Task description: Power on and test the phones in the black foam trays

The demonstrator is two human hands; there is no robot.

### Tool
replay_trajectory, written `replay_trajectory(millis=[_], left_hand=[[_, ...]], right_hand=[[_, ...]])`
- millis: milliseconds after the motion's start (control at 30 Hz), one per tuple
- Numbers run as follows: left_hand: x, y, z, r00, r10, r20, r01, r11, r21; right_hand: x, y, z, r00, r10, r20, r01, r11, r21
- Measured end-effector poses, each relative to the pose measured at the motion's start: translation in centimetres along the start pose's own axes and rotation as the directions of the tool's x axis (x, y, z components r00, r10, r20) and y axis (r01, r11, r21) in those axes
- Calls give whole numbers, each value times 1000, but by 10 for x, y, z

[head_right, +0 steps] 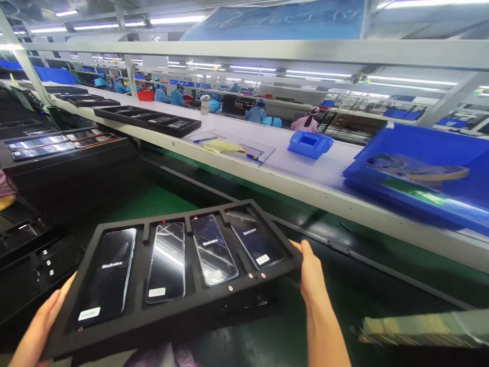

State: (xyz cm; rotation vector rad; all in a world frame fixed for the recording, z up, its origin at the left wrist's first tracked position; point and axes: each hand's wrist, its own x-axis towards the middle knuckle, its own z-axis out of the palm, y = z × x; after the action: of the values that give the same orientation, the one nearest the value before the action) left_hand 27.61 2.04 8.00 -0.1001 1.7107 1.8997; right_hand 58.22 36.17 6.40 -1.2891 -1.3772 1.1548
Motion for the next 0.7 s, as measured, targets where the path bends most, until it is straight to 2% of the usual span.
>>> replay_trajectory(millis=[67,133,167,267,333,500,600,700], left_hand=[[9,14,0,995,-41,-90,38,999,-35],[23,30,-3,983,-95,-155,85,994,-68],[29,38,-5,980,-113,-165,101,992,-78],[38,57,-7,980,-92,-174,80,994,-72],[37,63,-6,982,-64,-177,55,997,-54],[34,72,0,979,-34,-201,35,999,4],[38,80,4,990,41,-134,-28,995,96],[42,88,5,982,119,-148,-94,982,163]], right_hand=[[1,-27,21,998,-40,52,35,995,92],[6,-50,46,984,-54,170,37,994,104],[9,-59,58,976,-58,211,43,996,75],[19,-69,85,971,-60,233,55,998,27],[24,-67,91,969,-56,241,53,998,19],[32,-66,90,962,-60,266,52,998,38],[38,-73,92,962,-97,254,76,993,89],[40,-81,91,952,-127,278,86,984,153]])
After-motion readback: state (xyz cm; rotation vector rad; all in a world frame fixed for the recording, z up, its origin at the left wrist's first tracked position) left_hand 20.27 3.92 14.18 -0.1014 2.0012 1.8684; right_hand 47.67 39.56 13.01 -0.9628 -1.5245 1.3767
